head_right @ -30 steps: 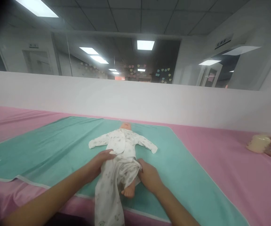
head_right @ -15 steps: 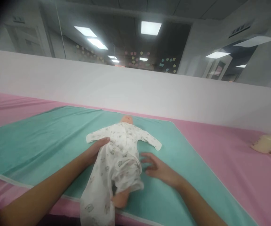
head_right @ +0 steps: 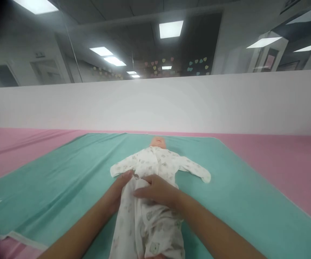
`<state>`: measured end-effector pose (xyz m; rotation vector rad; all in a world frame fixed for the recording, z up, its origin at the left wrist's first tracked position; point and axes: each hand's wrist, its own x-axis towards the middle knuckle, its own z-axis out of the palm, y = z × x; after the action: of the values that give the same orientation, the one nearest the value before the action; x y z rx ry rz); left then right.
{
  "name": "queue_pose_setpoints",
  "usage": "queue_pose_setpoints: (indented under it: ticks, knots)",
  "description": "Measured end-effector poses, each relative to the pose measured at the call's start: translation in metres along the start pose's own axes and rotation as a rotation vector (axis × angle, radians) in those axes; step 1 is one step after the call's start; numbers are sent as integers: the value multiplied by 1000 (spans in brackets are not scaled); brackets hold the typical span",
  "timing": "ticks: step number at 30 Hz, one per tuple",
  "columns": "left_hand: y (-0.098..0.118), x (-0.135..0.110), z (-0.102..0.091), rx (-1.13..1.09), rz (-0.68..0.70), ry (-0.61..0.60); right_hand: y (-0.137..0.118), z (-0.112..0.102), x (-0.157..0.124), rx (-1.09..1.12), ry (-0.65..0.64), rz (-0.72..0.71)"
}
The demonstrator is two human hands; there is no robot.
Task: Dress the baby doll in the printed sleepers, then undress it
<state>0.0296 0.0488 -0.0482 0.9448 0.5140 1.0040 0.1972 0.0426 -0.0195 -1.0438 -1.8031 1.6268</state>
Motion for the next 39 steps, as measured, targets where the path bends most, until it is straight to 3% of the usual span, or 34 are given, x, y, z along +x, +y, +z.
queue_pose_setpoints:
  ticks: [5, 8, 10, 14, 19, 21, 24, 28, 32, 36, 39]
  knots:
    - [-8, 1, 4, 262, 14, -20, 18, -4, -1, 464, 214, -94]
    - [-13, -1, 11, 446, -20, -60, 25, -5, 5, 523, 401, -69]
    - [-14, -2, 16, 426, -45, -48, 28, -5, 6, 503, 430, -68]
    - [-11, -3, 20, 185, -5, 2, 22, -10, 2, 381, 211, -125]
    - [-10, -2, 13, 22, -6, 50, 8, -18, -4, 25, -168, 5]
    - [-10, -1, 10, 30, 22, 36, 7, -18, -7, -21, -257, 52]
    - [-10, 0, 8, 137, 28, -3, 14, -15, -9, 164, -206, 23]
    - [-8, -2, 7, 399, 17, -49, 26, -13, -8, 473, 27, -102]
    - [-8, -5, 7, 527, -75, -58, 29, -10, -5, 577, 148, -132]
    - [-12, -5, 8, 276, -80, -27, 23, -6, -6, 530, 151, -105]
    - [-13, -3, 10, 62, -25, -32, 16, -8, -10, 435, 23, -106]
